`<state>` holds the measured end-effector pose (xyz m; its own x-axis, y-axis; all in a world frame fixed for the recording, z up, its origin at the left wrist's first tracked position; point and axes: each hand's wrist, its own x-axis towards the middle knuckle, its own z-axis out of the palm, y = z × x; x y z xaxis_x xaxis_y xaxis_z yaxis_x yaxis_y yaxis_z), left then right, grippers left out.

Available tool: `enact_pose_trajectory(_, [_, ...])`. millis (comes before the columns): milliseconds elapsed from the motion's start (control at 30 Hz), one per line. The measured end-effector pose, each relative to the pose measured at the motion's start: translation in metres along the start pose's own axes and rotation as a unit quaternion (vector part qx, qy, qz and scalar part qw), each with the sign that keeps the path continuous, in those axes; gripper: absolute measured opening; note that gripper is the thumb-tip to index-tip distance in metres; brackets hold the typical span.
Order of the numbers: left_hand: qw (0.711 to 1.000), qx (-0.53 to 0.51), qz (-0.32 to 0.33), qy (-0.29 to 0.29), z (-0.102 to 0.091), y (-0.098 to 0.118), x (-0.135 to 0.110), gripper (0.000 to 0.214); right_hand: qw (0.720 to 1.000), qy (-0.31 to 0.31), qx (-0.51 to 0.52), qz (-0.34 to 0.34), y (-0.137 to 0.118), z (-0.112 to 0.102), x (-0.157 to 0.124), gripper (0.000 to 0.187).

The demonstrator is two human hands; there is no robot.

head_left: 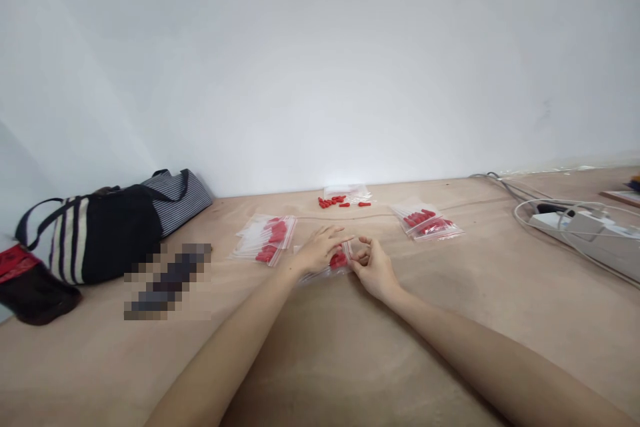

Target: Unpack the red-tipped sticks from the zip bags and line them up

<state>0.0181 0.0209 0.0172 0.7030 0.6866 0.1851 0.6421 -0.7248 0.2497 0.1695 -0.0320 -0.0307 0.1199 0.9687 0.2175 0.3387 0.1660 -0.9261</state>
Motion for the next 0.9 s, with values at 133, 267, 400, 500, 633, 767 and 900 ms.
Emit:
enact_pose_trajectory(133, [0.993, 0.046, 0.085, -0.063, -0.002, -0.004, 0.015, 0.039, 0.998, 0.0, 0.053, -0.034, 0.0, 0.001, -0.003, 0.042])
enact_pose_trajectory(267, [0.99, 0.036, 0.135, -0.012, -0.003, -0.007, 0.016, 0.02, 0.996, -0.001, 0.061, -0.063, 0.001, 0.001, -0.007, 0.041])
enact_pose_trajectory(400, [0.99, 0.021, 0.136, 0.032, 0.005, -0.01, 0.004, 0.018, 0.996, -0.043, -0.002, -0.079, 0.003, -0.006, -0.005, 0.022])
enact_pose_trajectory(500, [0.987, 0.008, 0.141, 0.076, 0.015, -0.01, -0.008, 0.021, 0.981, -0.09, -0.085, -0.151, 0.005, -0.017, 0.002, 0.014])
enact_pose_trajectory(633, [0.976, -0.04, 0.144, 0.158, 0.025, -0.009, -0.018, 0.025, 0.934, -0.116, -0.175, -0.29, 0.008, -0.029, 0.011, 0.02])
enact_pose_trajectory(767, [0.97, -0.072, 0.137, 0.189, 0.029, -0.009, -0.019, 0.022, 0.892, -0.109, -0.202, -0.39, 0.01, -0.03, 0.015, 0.016])
enact_pose_trajectory(900, [0.969, -0.08, 0.149, 0.179, 0.027, -0.007, -0.018, 0.02, 0.863, -0.074, -0.221, -0.449, 0.011, -0.025, 0.017, 0.013])
